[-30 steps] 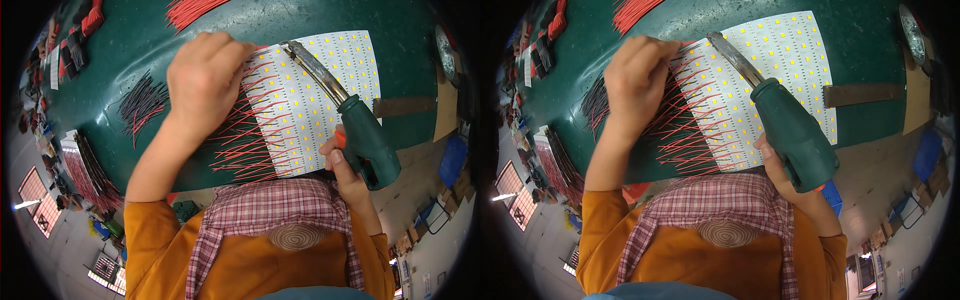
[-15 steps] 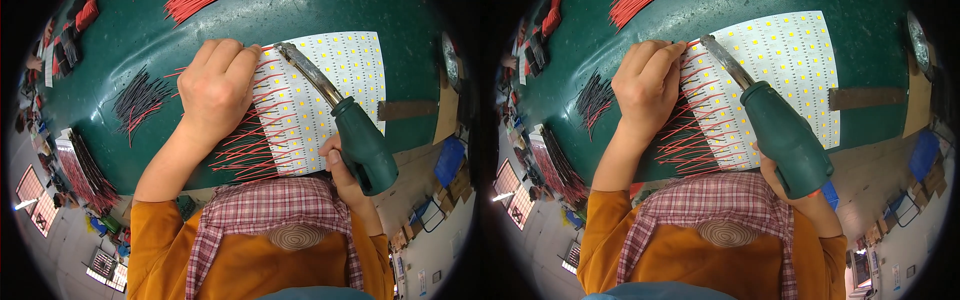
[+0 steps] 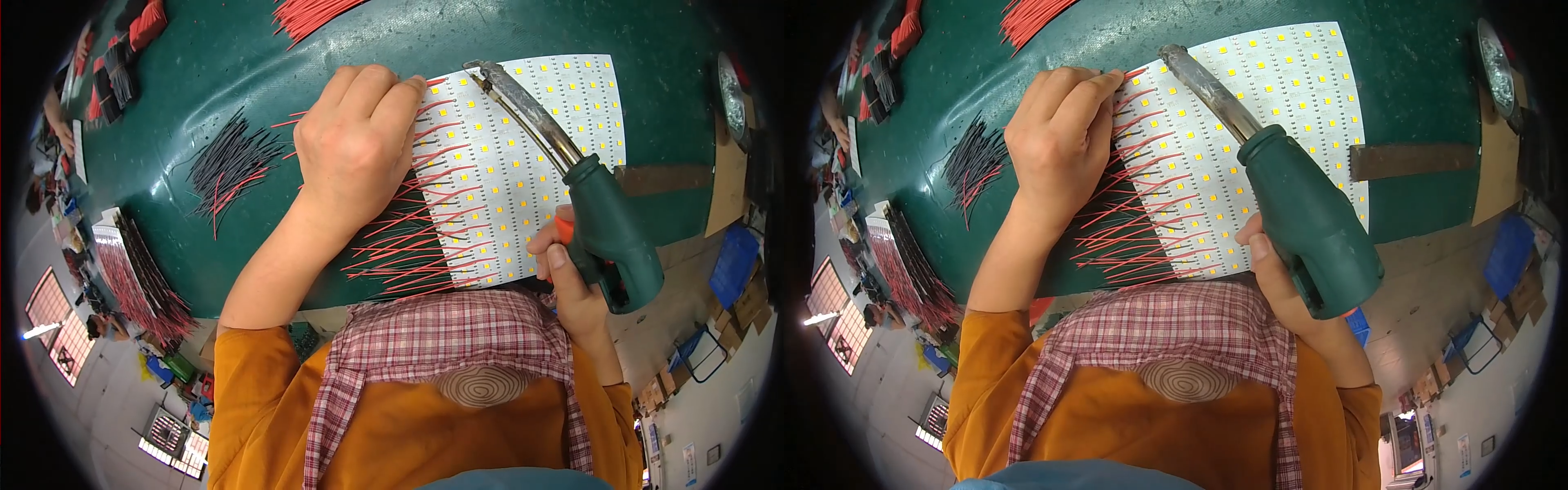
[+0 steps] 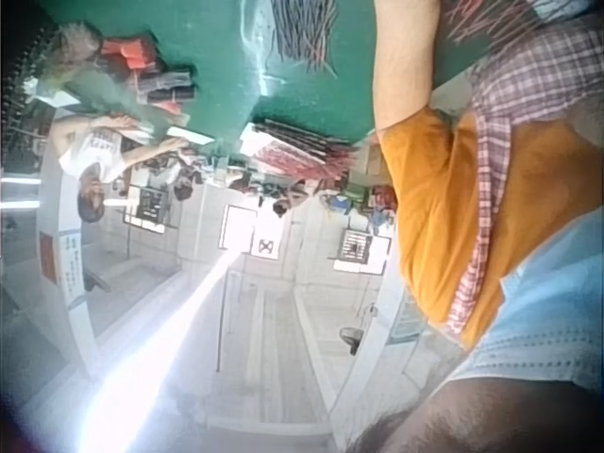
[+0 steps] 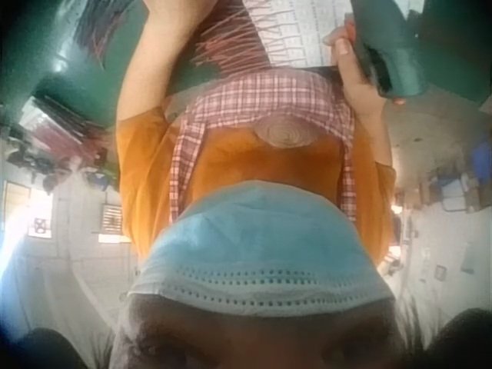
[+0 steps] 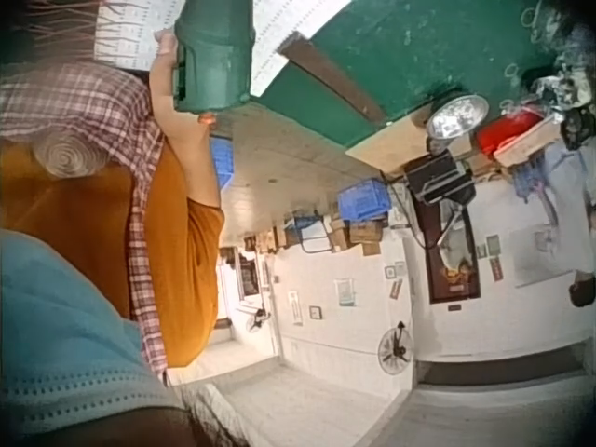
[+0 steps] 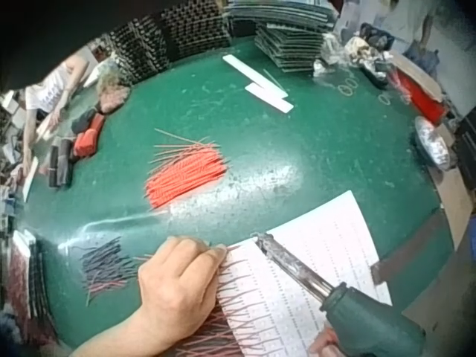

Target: Soldering red and black wires to an LED panel at a factory workstation.

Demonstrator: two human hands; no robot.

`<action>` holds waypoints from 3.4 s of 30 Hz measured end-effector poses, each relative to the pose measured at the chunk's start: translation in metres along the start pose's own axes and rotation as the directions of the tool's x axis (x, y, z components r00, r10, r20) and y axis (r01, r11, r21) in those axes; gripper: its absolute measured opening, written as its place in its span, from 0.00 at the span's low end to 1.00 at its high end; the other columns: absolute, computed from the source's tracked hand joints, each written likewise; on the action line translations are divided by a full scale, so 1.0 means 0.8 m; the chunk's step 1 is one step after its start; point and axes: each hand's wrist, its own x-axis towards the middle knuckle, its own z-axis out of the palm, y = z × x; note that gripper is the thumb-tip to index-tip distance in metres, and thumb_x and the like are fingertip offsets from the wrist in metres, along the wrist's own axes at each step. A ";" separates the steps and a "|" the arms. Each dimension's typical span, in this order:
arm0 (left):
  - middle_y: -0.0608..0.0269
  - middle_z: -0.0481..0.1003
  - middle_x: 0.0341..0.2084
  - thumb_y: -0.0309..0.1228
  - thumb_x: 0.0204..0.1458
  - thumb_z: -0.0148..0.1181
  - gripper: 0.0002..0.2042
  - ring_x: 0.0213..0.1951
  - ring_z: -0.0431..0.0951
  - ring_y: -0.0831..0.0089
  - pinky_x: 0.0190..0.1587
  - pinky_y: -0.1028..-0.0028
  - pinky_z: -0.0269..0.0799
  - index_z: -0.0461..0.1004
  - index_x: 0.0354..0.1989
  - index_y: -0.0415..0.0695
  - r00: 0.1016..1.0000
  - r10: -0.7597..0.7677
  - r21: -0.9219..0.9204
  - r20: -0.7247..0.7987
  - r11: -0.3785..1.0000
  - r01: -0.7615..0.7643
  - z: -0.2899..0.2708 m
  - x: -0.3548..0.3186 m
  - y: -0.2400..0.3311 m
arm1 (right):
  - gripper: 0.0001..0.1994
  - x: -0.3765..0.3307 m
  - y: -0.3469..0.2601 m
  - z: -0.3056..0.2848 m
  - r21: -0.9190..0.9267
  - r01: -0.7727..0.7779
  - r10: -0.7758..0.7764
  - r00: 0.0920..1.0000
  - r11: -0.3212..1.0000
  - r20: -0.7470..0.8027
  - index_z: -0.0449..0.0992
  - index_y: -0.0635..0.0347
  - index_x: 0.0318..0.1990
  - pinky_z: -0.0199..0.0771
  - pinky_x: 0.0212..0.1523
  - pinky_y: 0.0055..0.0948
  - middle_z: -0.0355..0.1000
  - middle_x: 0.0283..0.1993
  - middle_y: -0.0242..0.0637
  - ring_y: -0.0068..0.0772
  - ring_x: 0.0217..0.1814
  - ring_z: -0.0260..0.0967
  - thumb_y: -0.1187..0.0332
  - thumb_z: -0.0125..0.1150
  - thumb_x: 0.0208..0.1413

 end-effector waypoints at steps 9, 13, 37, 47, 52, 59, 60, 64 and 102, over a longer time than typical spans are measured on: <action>0.58 0.74 0.24 0.13 0.45 0.56 0.10 0.28 0.75 0.69 0.32 0.74 0.70 0.78 0.32 0.41 0.949 -0.308 0.012 -0.064 0.951 0.309 -0.071 0.033 -0.035 | 0.17 -0.002 0.009 -0.009 0.002 -0.029 0.029 0.997 1.000 -0.075 0.62 0.69 0.54 0.63 0.26 0.21 0.72 0.33 0.39 0.19 0.24 0.59 0.74 0.50 0.59; 0.62 0.73 0.23 0.16 0.40 0.61 0.08 0.27 0.74 0.67 0.30 0.73 0.69 0.77 0.29 0.42 0.994 -0.086 -0.123 0.061 0.988 0.093 -0.028 0.032 0.013 | 0.17 -0.002 -0.001 -0.008 -0.006 0.004 -0.004 0.999 1.000 -0.047 0.62 0.71 0.54 0.63 0.27 0.20 0.72 0.33 0.39 0.19 0.25 0.59 0.73 0.50 0.59; 0.69 0.70 0.23 0.22 0.31 0.61 0.11 0.29 0.72 0.69 0.26 0.73 0.69 0.78 0.27 0.47 0.998 -0.019 -0.030 0.064 0.999 0.021 0.013 0.026 0.020 | 0.13 -0.004 -0.003 -0.012 -0.041 -0.068 0.069 0.998 0.997 0.010 0.63 0.66 0.49 0.62 0.28 0.19 0.70 0.32 0.37 0.18 0.26 0.59 0.71 0.50 0.59; 0.67 0.69 0.23 0.21 0.32 0.61 0.11 0.28 0.72 0.68 0.25 0.72 0.69 0.77 0.28 0.45 0.998 -0.028 -0.071 0.060 0.997 0.033 0.003 0.018 0.019 | 0.03 -0.009 -0.006 -0.009 0.053 -0.129 0.132 0.990 0.990 -0.056 0.73 0.63 0.36 0.68 0.36 0.22 0.72 0.33 0.32 0.21 0.34 0.67 0.76 0.54 0.56; 0.66 0.69 0.23 0.21 0.31 0.61 0.11 0.27 0.72 0.69 0.25 0.72 0.69 0.77 0.29 0.44 0.999 -0.006 -0.035 0.051 0.999 0.008 0.005 0.007 0.024 | 0.17 -0.020 0.017 -0.017 -0.168 0.062 -0.049 0.995 0.984 0.081 0.60 0.61 0.57 0.64 0.27 0.21 0.71 0.36 0.39 0.19 0.26 0.59 0.72 0.50 0.60; 0.68 0.69 0.23 0.22 0.32 0.61 0.11 0.27 0.72 0.71 0.23 0.74 0.68 0.77 0.29 0.44 0.998 0.006 0.007 0.057 1.000 -0.007 0.007 0.005 0.022 | 0.16 -0.019 0.008 -0.013 -0.185 0.039 -0.021 0.995 0.982 0.098 0.61 0.59 0.54 0.65 0.27 0.20 0.71 0.36 0.40 0.19 0.27 0.60 0.72 0.50 0.60; 0.68 0.69 0.23 0.22 0.32 0.61 0.11 0.27 0.72 0.71 0.23 0.74 0.68 0.77 0.29 0.44 0.999 0.012 0.012 0.053 1.000 -0.012 0.008 0.006 0.024 | 0.10 -0.020 0.005 -0.009 -0.131 -0.063 0.066 0.998 0.989 0.012 0.69 0.61 0.45 0.69 0.32 0.25 0.72 0.35 0.38 0.26 0.31 0.66 0.75 0.54 0.56; 0.68 0.68 0.22 0.23 0.32 0.61 0.11 0.27 0.72 0.71 0.23 0.74 0.68 0.77 0.29 0.44 0.999 0.015 0.018 0.049 1.000 -0.016 0.006 0.009 0.023 | 0.05 -0.021 0.010 -0.016 -0.336 -0.037 0.049 0.998 0.941 0.027 0.76 0.62 0.37 0.73 0.37 0.29 0.74 0.34 0.38 0.33 0.36 0.73 0.76 0.58 0.53; 0.68 0.71 0.23 0.24 0.30 0.60 0.13 0.31 0.73 0.69 0.25 0.74 0.70 0.77 0.30 0.44 0.997 0.050 0.001 0.055 0.999 -0.050 0.010 0.004 0.036 | 0.08 -0.032 0.025 -0.010 -0.390 0.007 -0.016 1.000 0.921 -0.018 0.78 0.58 0.34 0.73 0.34 0.32 0.76 0.35 0.35 0.39 0.35 0.73 0.76 0.62 0.44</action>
